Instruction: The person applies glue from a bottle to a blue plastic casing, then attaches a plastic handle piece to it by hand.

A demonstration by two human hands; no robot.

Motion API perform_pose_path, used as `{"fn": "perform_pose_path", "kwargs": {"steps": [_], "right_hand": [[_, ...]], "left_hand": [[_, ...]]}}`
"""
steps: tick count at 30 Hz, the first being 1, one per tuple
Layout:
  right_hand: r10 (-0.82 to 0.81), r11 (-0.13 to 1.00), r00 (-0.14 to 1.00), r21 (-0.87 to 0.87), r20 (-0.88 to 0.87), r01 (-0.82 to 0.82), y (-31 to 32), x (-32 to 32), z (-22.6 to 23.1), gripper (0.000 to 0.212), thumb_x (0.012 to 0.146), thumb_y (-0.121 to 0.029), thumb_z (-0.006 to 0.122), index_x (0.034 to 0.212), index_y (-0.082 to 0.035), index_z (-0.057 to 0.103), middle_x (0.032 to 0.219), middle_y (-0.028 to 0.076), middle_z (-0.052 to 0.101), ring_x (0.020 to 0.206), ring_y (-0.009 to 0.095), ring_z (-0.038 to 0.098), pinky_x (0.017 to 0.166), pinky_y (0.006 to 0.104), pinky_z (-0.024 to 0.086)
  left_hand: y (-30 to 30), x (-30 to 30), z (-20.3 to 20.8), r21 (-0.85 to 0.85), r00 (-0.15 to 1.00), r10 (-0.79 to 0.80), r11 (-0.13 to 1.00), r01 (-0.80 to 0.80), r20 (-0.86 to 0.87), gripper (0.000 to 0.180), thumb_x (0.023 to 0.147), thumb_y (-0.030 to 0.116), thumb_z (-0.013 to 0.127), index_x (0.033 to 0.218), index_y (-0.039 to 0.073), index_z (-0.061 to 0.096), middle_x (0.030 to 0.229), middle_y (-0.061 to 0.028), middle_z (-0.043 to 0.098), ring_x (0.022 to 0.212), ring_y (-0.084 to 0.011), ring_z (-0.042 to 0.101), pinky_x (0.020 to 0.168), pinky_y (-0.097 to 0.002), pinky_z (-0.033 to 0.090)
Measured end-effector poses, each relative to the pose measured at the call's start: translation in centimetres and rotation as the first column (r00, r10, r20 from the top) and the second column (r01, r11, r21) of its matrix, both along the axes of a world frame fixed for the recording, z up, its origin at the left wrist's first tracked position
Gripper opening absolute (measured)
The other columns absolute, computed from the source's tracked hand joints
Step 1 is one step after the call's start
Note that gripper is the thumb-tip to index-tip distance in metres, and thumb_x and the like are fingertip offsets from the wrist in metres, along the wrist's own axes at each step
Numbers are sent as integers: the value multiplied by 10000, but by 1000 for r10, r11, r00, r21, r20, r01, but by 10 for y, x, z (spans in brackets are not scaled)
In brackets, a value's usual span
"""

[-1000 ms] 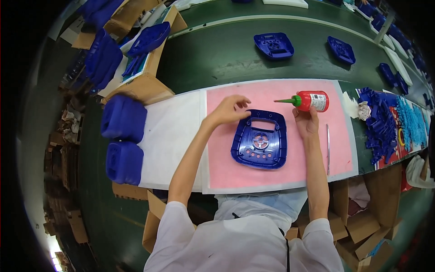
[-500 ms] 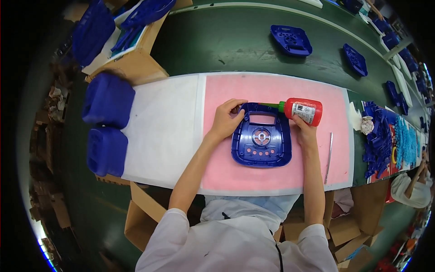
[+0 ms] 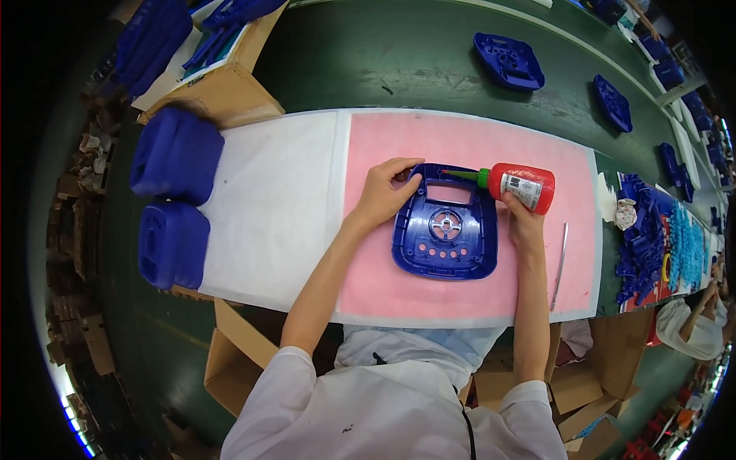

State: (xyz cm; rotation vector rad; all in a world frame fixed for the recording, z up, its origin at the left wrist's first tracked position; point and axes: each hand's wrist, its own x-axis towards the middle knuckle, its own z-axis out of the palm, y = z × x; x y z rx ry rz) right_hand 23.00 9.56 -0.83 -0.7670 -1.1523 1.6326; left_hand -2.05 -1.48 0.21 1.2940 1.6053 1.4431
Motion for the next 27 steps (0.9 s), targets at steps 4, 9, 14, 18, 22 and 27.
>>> {"fn": "perform_pose_path", "kwargs": {"steps": [4, 9, 14, 18, 22, 27], "right_hand": [[-12, 1000, 1000, 14, 15, 12, -2, -2, 5, 366, 747, 45, 781, 1076, -41, 647, 992, 62, 691, 892, 164, 669, 796, 297, 554], [15, 1000, 997, 6, 77, -16, -2, -1, 2, 371, 735, 37, 795, 1068, -39, 651, 969, 57, 688, 861, 152, 664, 742, 286, 561], [12, 1000, 995, 2, 97, -13, -1, -3, -1, 378, 730, 34, 800, 1069, -39, 649, 949, 51, 683, 823, 141, 656, 677, 270, 560], [16, 1000, 995, -7, 94, -15, 0, -1, -2, 396, 720, 42, 805, 1073, -39, 646, 957, 52, 683, 824, 144, 656, 685, 269, 561], [0, 1000, 996, 17, 91, -2, -1, -3, -1, 417, 712, 48, 808, 1084, -41, 645, 964, 51, 683, 832, 151, 659, 701, 274, 566], [-19, 999, 996, 40, 93, 15, -3, -7, 8, 402, 717, 35, 811, 1078, -38, 649, 957, 57, 688, 831, 151, 661, 698, 279, 566]], "left_hand": [[0, -1, -1, 1, 1000, -1, 1000, 1, -19, 271, 857, 75, 662, 1123, 26, 681, 933, -67, 679, 802, -122, 583, 752, -261, 484], [-1, -1, -1, 20, 999, -5, 1000, 6, -33, 276, 852, 72, 663, 1124, 29, 677, 927, -67, 678, 792, -123, 581, 749, -261, 483], [0, -1, -1, 40, 1000, -5, 999, 6, -17, 276, 854, 74, 656, 1126, 28, 674, 924, -69, 676, 794, -123, 581, 747, -262, 483], [-1, -2, -2, 2, 998, -27, 1000, 27, -50, 279, 865, 30, 635, 1142, 22, 665, 975, -57, 681, 853, -109, 605, 771, -254, 491], [0, -2, -3, -4, 998, -23, 1000, 22, -63, 283, 864, 26, 632, 1145, 23, 665, 982, -60, 683, 861, -109, 608, 776, -257, 493], [2, -2, -5, 54, 999, -4, 999, 6, -34, 277, 847, 68, 649, 1120, 27, 670, 922, -79, 675, 786, -141, 586, 743, -274, 490]]}}
